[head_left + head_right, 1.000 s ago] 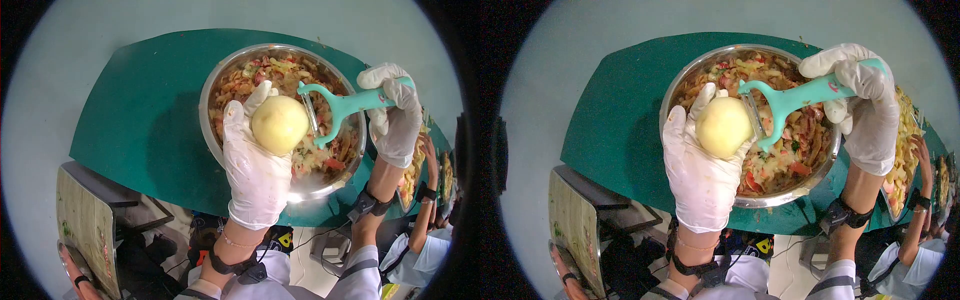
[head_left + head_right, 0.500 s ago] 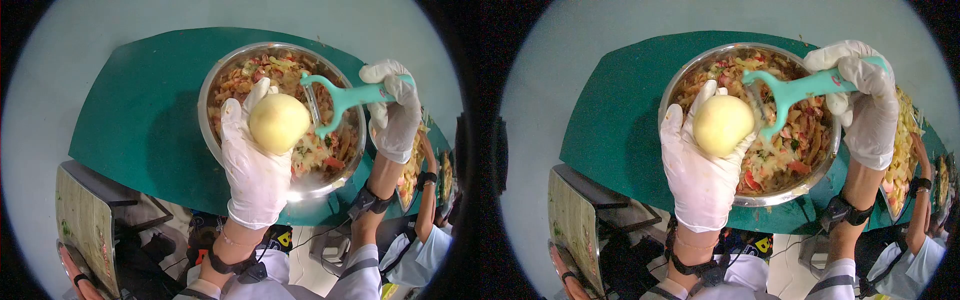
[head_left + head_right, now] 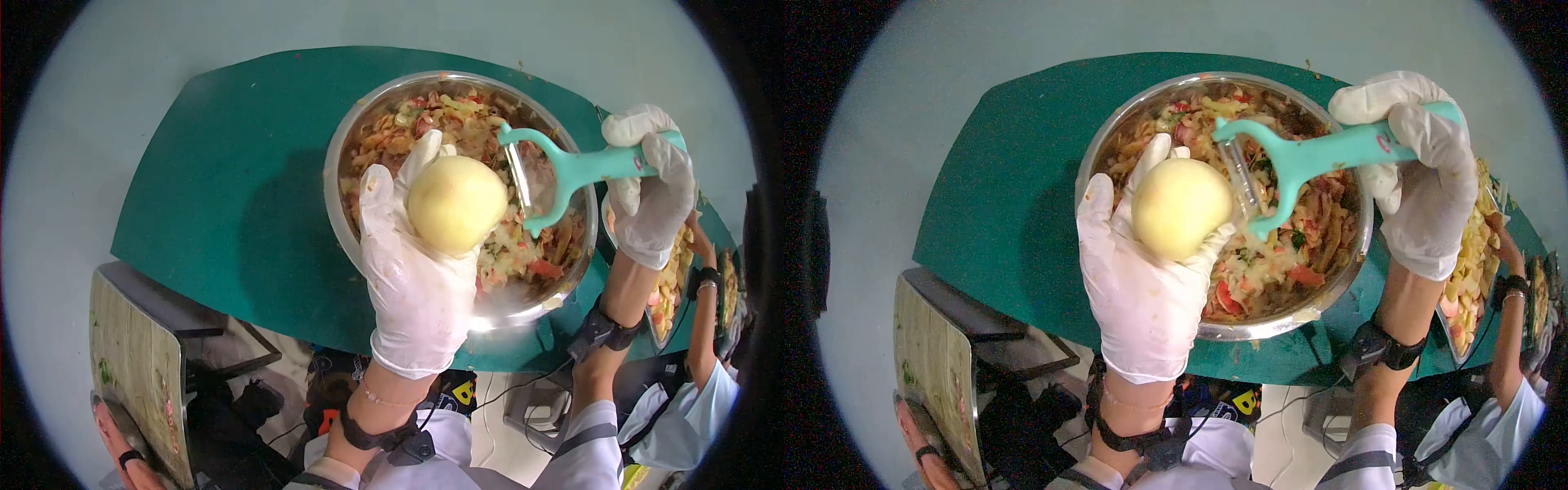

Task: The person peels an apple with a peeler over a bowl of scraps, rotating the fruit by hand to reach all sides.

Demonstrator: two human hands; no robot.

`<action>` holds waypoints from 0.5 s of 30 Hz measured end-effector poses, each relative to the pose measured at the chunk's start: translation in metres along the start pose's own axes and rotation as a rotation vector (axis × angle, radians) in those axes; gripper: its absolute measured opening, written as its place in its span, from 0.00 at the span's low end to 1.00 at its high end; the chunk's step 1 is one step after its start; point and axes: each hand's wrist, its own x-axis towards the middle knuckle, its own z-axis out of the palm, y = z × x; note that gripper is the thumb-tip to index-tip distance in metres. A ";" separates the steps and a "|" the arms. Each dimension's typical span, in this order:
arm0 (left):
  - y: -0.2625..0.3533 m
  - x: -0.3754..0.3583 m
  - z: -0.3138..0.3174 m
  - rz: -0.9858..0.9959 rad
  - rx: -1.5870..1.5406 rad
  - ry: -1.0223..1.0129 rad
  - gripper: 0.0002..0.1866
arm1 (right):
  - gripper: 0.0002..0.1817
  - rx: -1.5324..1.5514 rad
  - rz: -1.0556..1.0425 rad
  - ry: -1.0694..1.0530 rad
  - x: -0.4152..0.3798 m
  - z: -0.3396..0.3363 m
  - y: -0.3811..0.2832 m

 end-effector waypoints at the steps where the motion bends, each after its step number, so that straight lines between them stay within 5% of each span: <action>1: 0.000 0.000 -0.001 0.000 -0.004 0.006 0.25 | 0.17 0.044 -0.017 -0.021 -0.002 0.007 -0.001; 5: 0.000 0.001 -0.003 -0.024 -0.007 -0.056 0.24 | 0.16 0.084 0.062 -0.020 -0.013 0.015 -0.006; 10: 0.000 -0.002 0.000 -0.005 0.025 -0.027 0.24 | 0.20 0.068 0.038 0.345 -0.034 -0.003 0.020; 15: 0.003 -0.002 -0.001 -0.032 0.020 -0.051 0.25 | 0.21 0.163 0.112 -0.063 -0.017 0.000 0.010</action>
